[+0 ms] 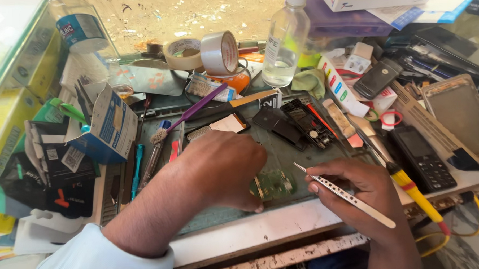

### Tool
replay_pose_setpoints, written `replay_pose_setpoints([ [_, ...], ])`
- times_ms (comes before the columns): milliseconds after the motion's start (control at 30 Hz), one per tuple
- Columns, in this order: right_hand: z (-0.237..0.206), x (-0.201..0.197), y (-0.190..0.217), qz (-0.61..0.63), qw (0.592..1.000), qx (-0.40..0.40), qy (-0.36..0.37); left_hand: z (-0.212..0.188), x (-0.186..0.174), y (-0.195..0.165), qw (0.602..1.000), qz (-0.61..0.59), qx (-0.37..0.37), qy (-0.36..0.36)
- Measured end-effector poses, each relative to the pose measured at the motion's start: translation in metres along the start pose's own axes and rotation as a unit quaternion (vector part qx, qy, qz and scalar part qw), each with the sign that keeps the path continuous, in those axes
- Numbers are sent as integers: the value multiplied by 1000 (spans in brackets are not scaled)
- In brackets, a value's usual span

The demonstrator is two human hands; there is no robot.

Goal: The person cleans a green circuit board using a purple tool and then uses tweezers to manipulate a small component on the board.

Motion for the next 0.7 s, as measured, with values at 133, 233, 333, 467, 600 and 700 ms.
replay_pose_setpoints([
  [133, 0, 3, -3, 13, 1000, -8, -10, 2, -2, 3, 1000, -12, 4, -23],
  [233, 3, 5, -8, 46, 999, 17, 4, 3, 1, 4, 1000, -20, 0, -21],
  [333, 3, 2, -8, -9, 997, -72, -4, 6, 2, 6, 1000, -8, 3, -19],
  [467, 2, -3, -3, -50, 996, -79, 5, 5, 5, 8, 999, -25, 11, -25],
  [600, 2, 0, -3, 12, 999, 33, 2, 5, 4, 8, 999, -38, 9, -14],
  [700, 1, 2, -4, 29, 998, 57, -1, 4, 3, 8, 999, -48, 8, -16],
])
Point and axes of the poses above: each hand's wrist, its own z-axis towards the middle knuckle, its own x-axis out of the palm, y = z × x, the point moved 1 cm from there along z, towards the middle knuckle, and after that the axes turned 4 degrees about -z, right-handed, at the moved point
